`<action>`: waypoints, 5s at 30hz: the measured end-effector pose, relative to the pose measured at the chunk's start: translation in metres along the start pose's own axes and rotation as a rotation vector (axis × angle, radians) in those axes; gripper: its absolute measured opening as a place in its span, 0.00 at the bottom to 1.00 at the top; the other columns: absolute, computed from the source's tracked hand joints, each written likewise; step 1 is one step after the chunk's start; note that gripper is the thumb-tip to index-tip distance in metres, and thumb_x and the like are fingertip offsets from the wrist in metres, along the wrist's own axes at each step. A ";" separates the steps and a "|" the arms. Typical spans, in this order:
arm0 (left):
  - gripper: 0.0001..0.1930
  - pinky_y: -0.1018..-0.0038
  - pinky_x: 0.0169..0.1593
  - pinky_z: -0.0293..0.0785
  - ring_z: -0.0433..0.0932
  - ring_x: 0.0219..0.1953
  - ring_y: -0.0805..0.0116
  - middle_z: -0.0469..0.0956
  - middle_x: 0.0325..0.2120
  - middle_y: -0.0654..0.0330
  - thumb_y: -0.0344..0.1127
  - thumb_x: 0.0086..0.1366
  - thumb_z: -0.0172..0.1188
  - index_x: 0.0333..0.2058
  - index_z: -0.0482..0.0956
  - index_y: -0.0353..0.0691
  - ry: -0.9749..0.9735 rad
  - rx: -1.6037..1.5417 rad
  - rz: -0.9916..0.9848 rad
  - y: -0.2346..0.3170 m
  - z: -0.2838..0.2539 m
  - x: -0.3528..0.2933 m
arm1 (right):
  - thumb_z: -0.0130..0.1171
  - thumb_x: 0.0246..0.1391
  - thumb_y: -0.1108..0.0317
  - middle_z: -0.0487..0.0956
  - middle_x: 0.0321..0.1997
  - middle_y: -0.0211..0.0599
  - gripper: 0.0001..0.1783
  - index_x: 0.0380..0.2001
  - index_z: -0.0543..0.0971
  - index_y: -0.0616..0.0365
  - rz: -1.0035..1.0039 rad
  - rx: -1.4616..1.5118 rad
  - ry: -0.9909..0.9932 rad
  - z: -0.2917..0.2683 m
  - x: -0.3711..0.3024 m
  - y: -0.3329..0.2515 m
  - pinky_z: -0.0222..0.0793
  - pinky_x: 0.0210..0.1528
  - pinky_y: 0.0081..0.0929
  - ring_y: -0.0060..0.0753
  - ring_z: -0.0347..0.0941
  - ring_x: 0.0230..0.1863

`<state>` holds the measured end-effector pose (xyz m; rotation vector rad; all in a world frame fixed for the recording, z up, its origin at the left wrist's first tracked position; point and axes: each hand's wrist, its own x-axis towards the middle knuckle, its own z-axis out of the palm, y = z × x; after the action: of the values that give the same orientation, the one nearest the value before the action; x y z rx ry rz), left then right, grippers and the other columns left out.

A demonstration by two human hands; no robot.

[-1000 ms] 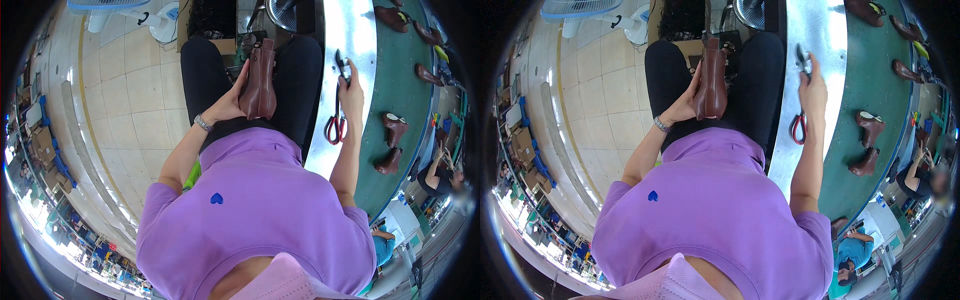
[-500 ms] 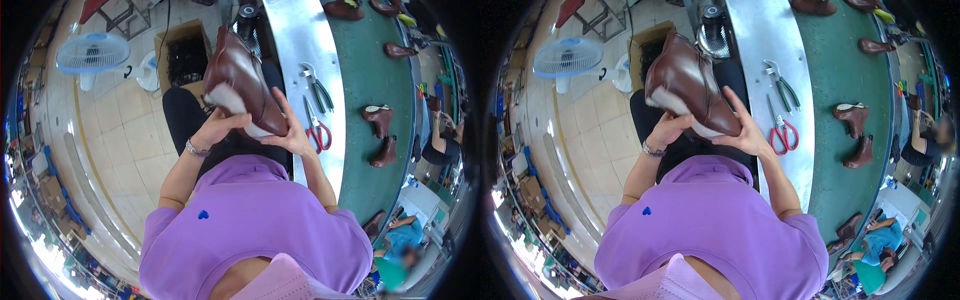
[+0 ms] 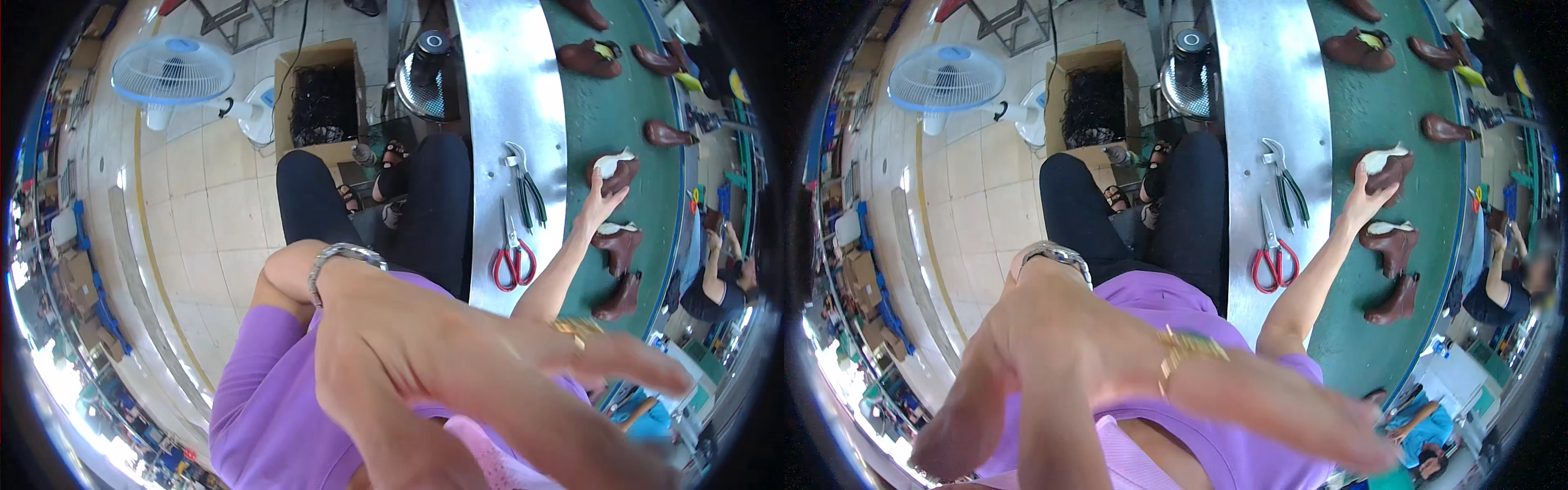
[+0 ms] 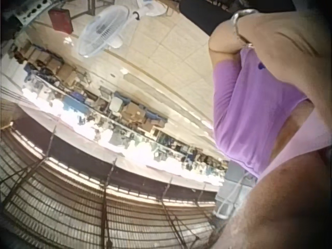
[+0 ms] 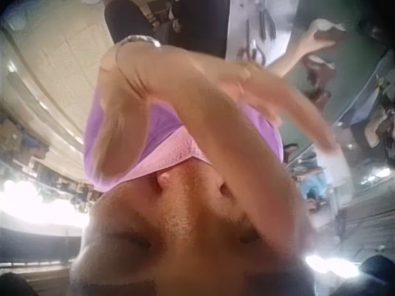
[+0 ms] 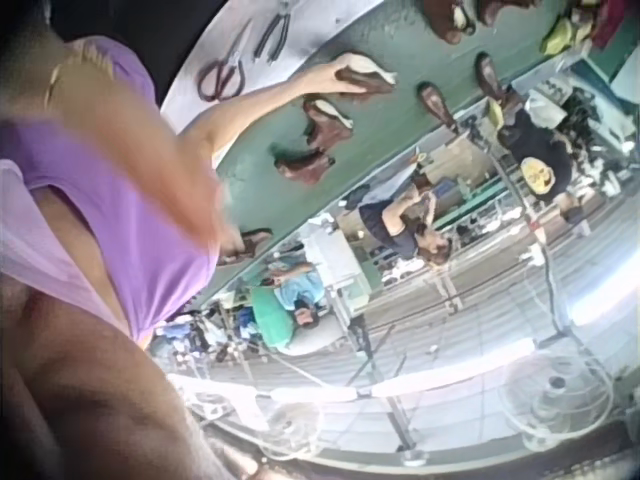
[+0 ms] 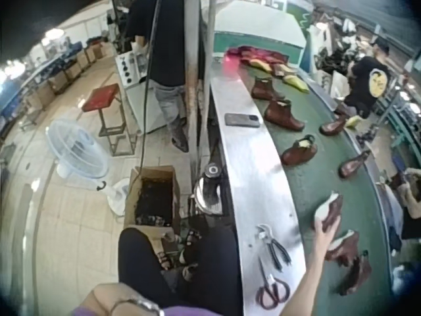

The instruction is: The person trims threads from shoe lasts using scissors and adjusts the edges using pliers, handling the shoes one at a time.

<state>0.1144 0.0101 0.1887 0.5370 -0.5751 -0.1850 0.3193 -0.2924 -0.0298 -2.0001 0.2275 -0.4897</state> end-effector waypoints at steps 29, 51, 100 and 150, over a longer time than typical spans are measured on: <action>0.05 0.41 0.52 0.60 0.63 0.51 0.31 0.72 0.40 0.38 0.30 0.56 0.60 0.29 0.79 0.36 -0.205 0.129 0.253 0.004 0.014 -0.025 | 0.57 0.56 0.63 0.64 0.19 0.16 0.09 0.26 0.74 0.54 -0.208 0.322 -0.490 0.042 0.104 -0.145 0.47 0.23 0.11 0.09 0.54 0.20; 0.56 0.69 0.66 0.44 0.40 0.67 0.59 0.40 0.66 0.52 0.32 0.43 0.72 0.65 0.40 0.44 0.538 1.009 -0.340 -0.053 -0.074 -0.175 | 0.55 0.55 0.64 0.67 0.18 0.16 0.09 0.28 0.77 0.57 0.438 0.572 -1.325 0.089 -0.189 -0.196 0.47 0.18 0.10 0.08 0.55 0.16; 0.31 0.75 0.49 0.68 0.72 0.45 0.74 0.72 0.45 0.59 0.47 0.59 0.61 0.55 0.63 0.36 1.149 0.413 -0.505 0.002 -0.093 -0.192 | 0.55 0.52 0.57 0.72 0.45 0.52 0.27 0.51 0.70 0.62 -0.463 -0.821 -0.612 0.018 -0.097 -0.020 0.63 0.50 0.39 0.51 0.67 0.47; 0.15 0.68 0.39 0.74 0.76 0.33 0.55 0.75 0.40 0.47 0.22 0.49 0.50 0.39 0.71 0.33 0.819 2.115 0.067 -0.023 -0.152 -0.143 | 0.47 0.56 0.71 0.76 0.22 0.37 0.33 0.64 0.51 0.52 -0.732 -0.713 -1.658 0.102 -0.145 -0.281 0.69 0.39 0.28 0.30 0.75 0.25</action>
<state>0.0805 0.1008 0.0026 2.4601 0.2692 0.8347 0.2187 -0.0269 0.1434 -2.4351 -1.5407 1.0443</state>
